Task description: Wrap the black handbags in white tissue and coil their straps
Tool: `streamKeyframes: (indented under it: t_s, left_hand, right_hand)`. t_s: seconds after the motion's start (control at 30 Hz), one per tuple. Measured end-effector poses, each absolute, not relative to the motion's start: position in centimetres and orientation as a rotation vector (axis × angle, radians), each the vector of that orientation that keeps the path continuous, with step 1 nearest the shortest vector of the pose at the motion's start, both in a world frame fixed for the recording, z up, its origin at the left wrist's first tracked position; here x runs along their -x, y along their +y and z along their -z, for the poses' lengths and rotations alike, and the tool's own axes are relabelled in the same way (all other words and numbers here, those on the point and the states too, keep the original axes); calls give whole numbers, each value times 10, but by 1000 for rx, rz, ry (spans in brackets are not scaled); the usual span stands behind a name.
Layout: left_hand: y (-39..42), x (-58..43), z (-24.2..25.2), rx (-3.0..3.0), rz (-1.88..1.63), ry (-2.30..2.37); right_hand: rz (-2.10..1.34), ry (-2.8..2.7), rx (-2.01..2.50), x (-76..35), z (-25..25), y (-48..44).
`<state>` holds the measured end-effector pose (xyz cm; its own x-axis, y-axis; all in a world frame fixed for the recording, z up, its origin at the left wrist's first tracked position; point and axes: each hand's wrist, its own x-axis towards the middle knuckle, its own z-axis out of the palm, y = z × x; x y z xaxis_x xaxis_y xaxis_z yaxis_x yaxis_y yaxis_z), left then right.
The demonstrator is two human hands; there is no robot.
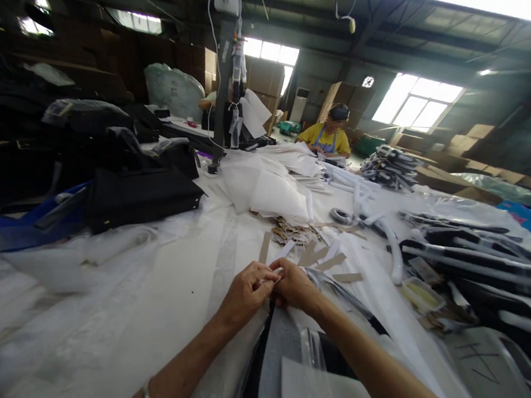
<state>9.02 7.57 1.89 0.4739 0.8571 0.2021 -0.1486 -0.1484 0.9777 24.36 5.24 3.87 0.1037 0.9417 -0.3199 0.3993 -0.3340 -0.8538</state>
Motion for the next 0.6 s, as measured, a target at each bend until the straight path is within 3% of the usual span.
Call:
streamKeyframes:
  t_s: [0.6]
  left_hand:
    - [97,-85,-12,-1465,-899,909]
  right_hand:
    - [-1053,-1244,1745,-260,-51,38]
